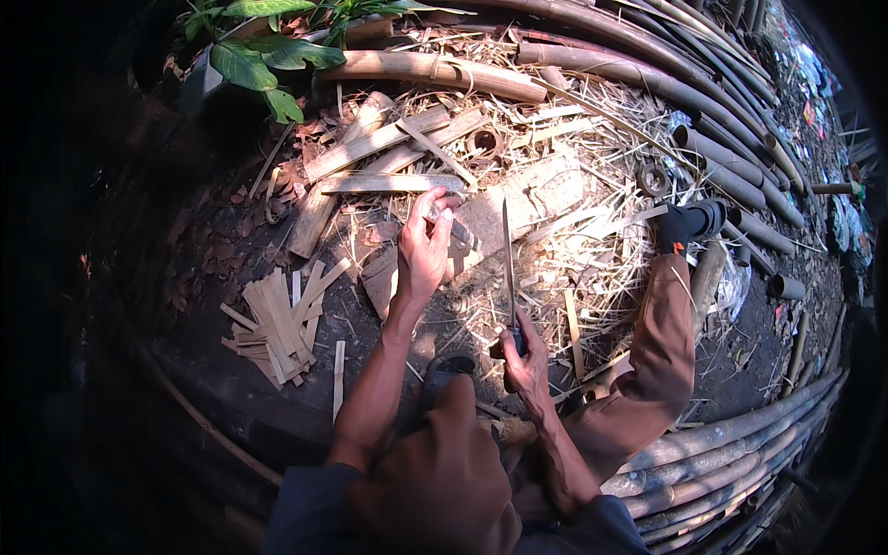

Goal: The person sits on the ground and uses a machete to split bamboo pieces into thin strips. The person repeatedly positions bamboo segments and strikes them with the blade to produce uniform slats.

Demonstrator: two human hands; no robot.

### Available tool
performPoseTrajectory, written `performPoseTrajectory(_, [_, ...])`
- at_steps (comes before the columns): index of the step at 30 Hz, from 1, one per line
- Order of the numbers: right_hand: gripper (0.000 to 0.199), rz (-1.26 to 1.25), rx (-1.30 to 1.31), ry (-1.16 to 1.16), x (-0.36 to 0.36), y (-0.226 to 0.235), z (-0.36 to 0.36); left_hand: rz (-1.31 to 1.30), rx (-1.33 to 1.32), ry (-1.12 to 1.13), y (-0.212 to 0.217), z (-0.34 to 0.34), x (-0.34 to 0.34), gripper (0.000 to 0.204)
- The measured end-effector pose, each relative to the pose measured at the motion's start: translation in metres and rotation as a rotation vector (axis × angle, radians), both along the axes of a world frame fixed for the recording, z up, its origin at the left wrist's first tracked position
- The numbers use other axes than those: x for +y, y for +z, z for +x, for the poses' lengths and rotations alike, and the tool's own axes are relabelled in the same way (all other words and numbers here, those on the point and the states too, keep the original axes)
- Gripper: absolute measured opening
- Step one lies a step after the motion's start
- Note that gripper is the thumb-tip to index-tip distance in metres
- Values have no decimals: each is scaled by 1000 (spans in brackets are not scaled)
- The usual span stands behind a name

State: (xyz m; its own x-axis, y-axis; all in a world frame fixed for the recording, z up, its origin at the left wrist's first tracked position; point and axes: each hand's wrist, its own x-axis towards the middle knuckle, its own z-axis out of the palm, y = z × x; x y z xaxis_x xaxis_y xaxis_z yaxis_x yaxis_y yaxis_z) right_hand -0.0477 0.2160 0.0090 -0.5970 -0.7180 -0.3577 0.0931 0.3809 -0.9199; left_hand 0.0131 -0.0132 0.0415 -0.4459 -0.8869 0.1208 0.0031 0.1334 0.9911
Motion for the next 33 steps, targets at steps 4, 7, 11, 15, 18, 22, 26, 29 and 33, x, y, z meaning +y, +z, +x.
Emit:
performPoseTrajectory(4, [69,-51,-25,127,-28,37,-11,14,-249,-46,-5,6,6,32])
performPoseTrajectory(7, [75,-188,-33,182,-42,48,-17,-14,-208,-81,3,6,12,26])
performPoseTrajectory(11, [57,-224,-137,152,-66,71,-15,24,-351,-178,-10,11,17,17])
performPoseTrajectory(15, [52,-217,-333,121,-71,66,-13,-120,-186,-175,-21,3,25,19])
performPoseTrajectory(18, [45,-191,-371,36,-72,66,-11,6,-21,-210,-19,-3,30,20])
performPoseTrajectory(22, [40,-176,-429,24,-72,63,-17,-48,-26,-243,-14,-4,31,23])
performPoseTrajectory(26, [39,-192,-423,42,-74,64,-18,64,80,-255,-8,-5,34,27])
performPoseTrajectory(29, [39,-203,-431,49,-75,66,-16,280,217,-216,-22,-7,35,28])
performPoseTrajectory(33, [39,-209,-472,30,-75,68,-17,210,112,-227,-24,-7,33,28])
